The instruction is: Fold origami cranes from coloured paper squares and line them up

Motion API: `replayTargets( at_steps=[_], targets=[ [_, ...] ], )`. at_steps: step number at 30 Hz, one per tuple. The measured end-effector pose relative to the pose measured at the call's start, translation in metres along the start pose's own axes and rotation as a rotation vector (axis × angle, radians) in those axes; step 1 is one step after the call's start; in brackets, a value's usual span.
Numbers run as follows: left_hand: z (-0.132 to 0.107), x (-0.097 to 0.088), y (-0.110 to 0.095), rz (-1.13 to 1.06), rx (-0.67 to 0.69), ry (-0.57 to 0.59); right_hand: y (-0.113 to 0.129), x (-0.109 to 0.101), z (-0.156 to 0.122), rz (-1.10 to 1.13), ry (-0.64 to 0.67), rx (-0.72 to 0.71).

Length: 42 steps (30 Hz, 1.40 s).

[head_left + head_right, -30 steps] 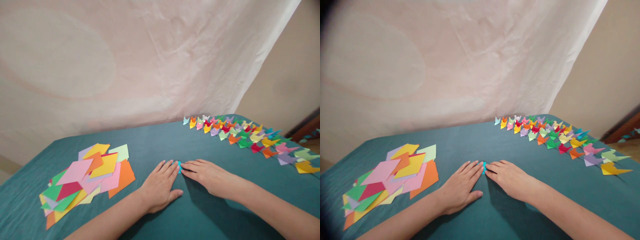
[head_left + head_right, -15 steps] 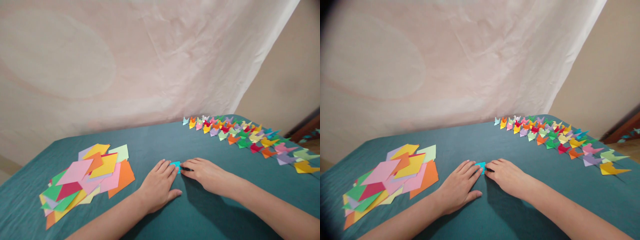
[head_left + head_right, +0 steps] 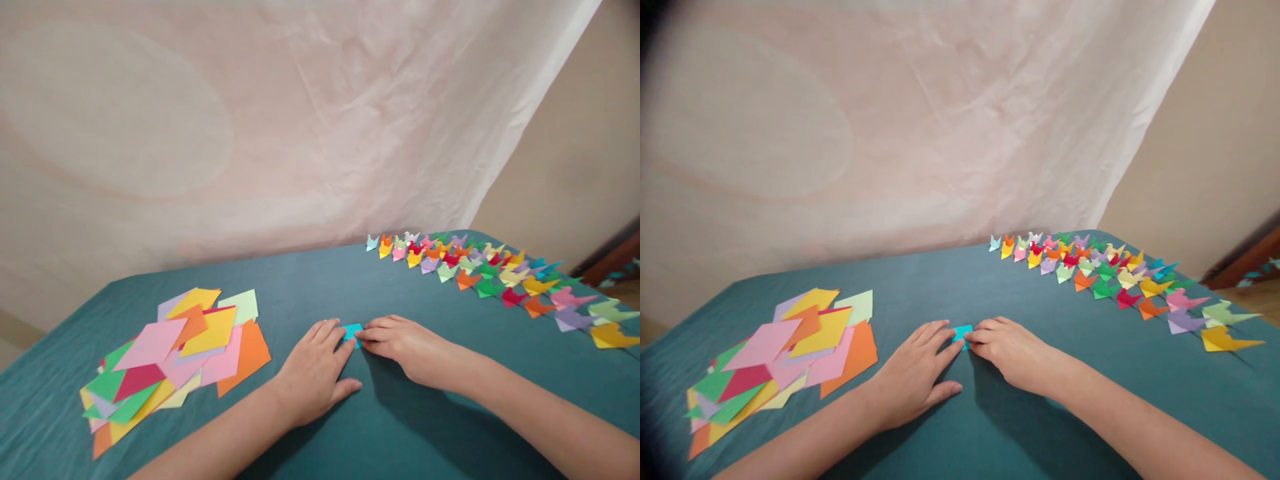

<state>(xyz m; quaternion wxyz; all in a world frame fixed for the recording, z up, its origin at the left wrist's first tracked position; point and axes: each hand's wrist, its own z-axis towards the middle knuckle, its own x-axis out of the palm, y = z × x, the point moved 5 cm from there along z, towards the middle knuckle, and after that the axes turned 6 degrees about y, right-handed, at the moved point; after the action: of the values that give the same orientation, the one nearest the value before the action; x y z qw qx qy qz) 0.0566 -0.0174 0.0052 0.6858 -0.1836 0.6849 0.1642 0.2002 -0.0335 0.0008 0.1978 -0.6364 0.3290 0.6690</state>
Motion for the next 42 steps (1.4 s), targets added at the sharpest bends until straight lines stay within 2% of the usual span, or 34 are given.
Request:
replayTargets(
  at_steps=[26,42],
  targets=[
    [0.006,-0.001,0.003,0.077,-0.036,-0.032,0.001,0.003,0.005,-0.069,-0.027,0.014],
    [0.008,0.011,0.003,0.059,-0.008,-0.057,0.003,0.006,0.006,-0.055,-0.107,0.006]
  ],
)
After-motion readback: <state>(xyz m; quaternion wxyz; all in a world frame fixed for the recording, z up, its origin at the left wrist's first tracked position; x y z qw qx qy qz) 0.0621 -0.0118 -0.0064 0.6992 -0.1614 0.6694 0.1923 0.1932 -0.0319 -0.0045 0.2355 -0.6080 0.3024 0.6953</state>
